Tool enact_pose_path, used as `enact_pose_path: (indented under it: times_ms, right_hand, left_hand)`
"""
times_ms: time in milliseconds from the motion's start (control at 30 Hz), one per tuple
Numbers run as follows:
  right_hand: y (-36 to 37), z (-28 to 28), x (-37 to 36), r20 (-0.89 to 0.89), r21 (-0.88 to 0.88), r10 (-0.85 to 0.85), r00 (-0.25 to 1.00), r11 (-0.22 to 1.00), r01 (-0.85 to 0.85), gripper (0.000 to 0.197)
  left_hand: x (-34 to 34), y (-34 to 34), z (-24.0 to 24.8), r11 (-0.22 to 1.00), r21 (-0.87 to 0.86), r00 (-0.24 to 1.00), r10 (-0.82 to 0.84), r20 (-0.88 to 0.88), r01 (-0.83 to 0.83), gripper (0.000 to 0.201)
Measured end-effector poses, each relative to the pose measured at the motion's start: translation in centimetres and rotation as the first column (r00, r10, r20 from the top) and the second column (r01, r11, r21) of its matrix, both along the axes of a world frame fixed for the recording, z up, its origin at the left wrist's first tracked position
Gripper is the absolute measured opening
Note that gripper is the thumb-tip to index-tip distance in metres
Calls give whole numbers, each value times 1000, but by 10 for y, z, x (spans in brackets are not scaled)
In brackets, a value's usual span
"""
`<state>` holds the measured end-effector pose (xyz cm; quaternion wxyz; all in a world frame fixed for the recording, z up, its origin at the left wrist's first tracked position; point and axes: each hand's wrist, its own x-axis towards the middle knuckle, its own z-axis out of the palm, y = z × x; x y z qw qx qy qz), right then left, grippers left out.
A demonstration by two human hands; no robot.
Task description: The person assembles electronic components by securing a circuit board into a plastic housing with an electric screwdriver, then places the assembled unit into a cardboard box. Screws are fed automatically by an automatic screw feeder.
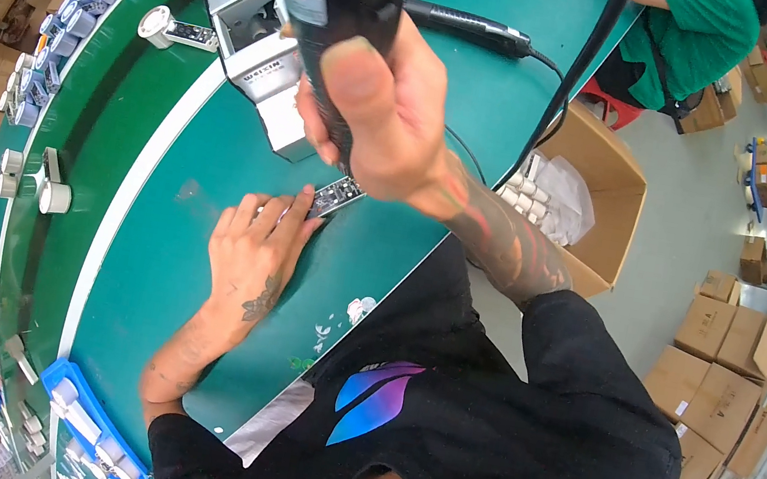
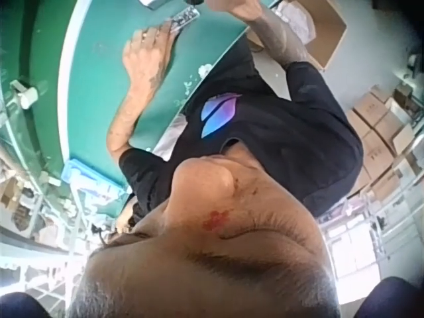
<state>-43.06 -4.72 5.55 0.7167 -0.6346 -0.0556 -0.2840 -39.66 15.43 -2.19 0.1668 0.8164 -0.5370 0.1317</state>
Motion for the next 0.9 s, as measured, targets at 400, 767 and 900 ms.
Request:
enact_pose_path:
  times_ms: [400, 767, 900]
  right_hand:
    - [5, -17, -13, -7, 80, -27, 1000, 996, 27, 92]
    - [7, -28, -29, -42, 144, -27, 999, 989, 33, 95]
    - [0, -5, -25, -43, 176, 21, 999, 984, -13, 97]
  left_hand:
    - [-1, -1, 1, 1000, -2, 1000, -6, 8, 6, 36]
    - [1, -1, -1, 1000, 21, 999, -22, 33, 21, 36]
    - [5, -6, -5, 999, -10, 999, -41, 28, 41, 37]
